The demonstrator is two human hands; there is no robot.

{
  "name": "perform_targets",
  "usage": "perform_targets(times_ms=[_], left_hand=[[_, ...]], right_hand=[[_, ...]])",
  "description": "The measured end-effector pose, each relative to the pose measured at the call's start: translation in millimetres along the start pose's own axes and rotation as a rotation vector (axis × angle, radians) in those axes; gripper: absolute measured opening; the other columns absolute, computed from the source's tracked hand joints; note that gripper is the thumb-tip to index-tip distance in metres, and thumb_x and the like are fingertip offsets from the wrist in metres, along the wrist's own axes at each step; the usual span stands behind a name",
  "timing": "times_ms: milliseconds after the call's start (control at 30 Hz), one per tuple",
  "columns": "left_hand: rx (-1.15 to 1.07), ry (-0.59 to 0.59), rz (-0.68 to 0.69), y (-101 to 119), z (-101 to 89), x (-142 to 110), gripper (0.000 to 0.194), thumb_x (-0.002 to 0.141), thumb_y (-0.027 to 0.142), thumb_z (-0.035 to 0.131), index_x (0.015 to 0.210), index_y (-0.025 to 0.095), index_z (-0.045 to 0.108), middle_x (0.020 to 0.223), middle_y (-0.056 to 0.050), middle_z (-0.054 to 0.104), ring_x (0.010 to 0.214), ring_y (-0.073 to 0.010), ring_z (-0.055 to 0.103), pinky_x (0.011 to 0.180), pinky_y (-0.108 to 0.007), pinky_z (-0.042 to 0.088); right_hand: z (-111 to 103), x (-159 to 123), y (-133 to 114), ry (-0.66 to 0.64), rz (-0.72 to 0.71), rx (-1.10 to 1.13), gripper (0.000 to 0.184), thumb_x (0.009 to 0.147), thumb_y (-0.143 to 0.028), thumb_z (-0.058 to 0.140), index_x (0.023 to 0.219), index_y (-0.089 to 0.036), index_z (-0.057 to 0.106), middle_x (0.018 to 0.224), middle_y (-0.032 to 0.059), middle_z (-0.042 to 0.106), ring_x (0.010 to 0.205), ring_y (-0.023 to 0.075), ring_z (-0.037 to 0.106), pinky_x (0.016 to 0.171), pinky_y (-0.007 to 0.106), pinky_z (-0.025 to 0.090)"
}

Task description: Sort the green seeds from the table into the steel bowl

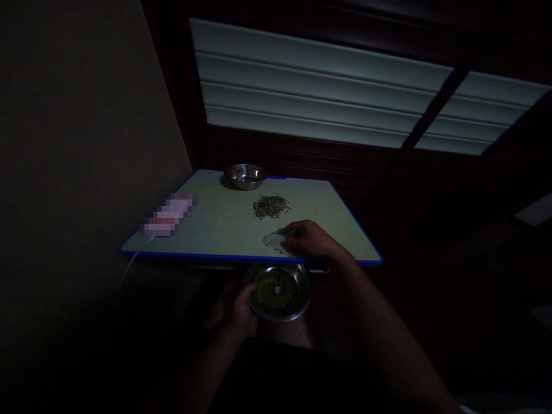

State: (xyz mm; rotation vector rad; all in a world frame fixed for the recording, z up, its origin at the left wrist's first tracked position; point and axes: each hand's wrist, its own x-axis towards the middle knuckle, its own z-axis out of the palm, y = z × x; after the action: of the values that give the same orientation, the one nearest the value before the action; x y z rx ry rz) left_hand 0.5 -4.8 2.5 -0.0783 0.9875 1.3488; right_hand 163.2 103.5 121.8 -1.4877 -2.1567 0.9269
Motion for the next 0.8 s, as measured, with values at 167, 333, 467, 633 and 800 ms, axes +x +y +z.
perform_targets(times_ms=[167,333,467,633,800], left_hand=[[0.007,-0.042,0.035,-1.8,-3.7,5.6,0.017,0.071,0.015,0.060,0.080,0.011,0.074,0.070,-0.010,0.075,0.089,-0.0287,0.073,0.083,-0.036,0.058],[0.021,-0.077,0.045,-3.1,-6.4,8.1,0.017,0.070,0.017,0.061,0.081,0.013,0.074,0.075,-0.009,0.077,0.090,-0.0291,0.073,0.085,-0.038,0.057],[0.018,-0.088,0.091,-4.1,-6.6,8.6,0.019,0.068,0.016,0.062,0.083,0.014,0.074,0.079,-0.008,0.078,0.089,-0.0272,0.073,0.085,-0.036,0.057],[0.019,-0.069,0.097,-6.0,-8.2,9.9,0.017,0.068,0.018,0.064,0.081,0.014,0.074,0.077,-0.008,0.078,0.085,-0.0263,0.073,0.083,-0.036,0.057],[0.040,-0.111,0.112,-6.3,-9.1,11.2,0.018,0.066,0.021,0.065,0.080,0.015,0.075,0.076,-0.007,0.078,0.086,-0.0281,0.073,0.084,-0.039,0.058]], right_hand=[[1.9,-1.2,1.5,-0.033,-0.020,0.027,0.041,0.075,-0.023,0.075,0.115,-0.014,0.073,0.087,0.0061,0.074,0.069,0.0146,0.062,0.066,0.026,0.046],[3.9,-2.4,5.3,-0.050,-0.040,0.088,0.040,0.074,-0.023,0.076,0.113,-0.015,0.073,0.093,0.0077,0.076,0.075,0.0162,0.066,0.069,0.027,0.049],[4.5,-3.7,7.0,-0.056,-0.061,0.123,0.037,0.074,-0.021,0.076,0.110,-0.016,0.073,0.097,0.0075,0.076,0.079,0.0164,0.067,0.071,0.027,0.050],[4.4,-5.1,8.2,-0.087,-0.067,0.098,0.039,0.076,-0.023,0.075,0.114,-0.015,0.072,0.094,0.0083,0.076,0.075,0.0165,0.067,0.069,0.028,0.051],[4.0,-6.1,9.6,-0.120,-0.082,0.140,0.038,0.077,-0.021,0.073,0.114,-0.014,0.071,0.097,0.0084,0.076,0.078,0.0162,0.067,0.072,0.028,0.051]])
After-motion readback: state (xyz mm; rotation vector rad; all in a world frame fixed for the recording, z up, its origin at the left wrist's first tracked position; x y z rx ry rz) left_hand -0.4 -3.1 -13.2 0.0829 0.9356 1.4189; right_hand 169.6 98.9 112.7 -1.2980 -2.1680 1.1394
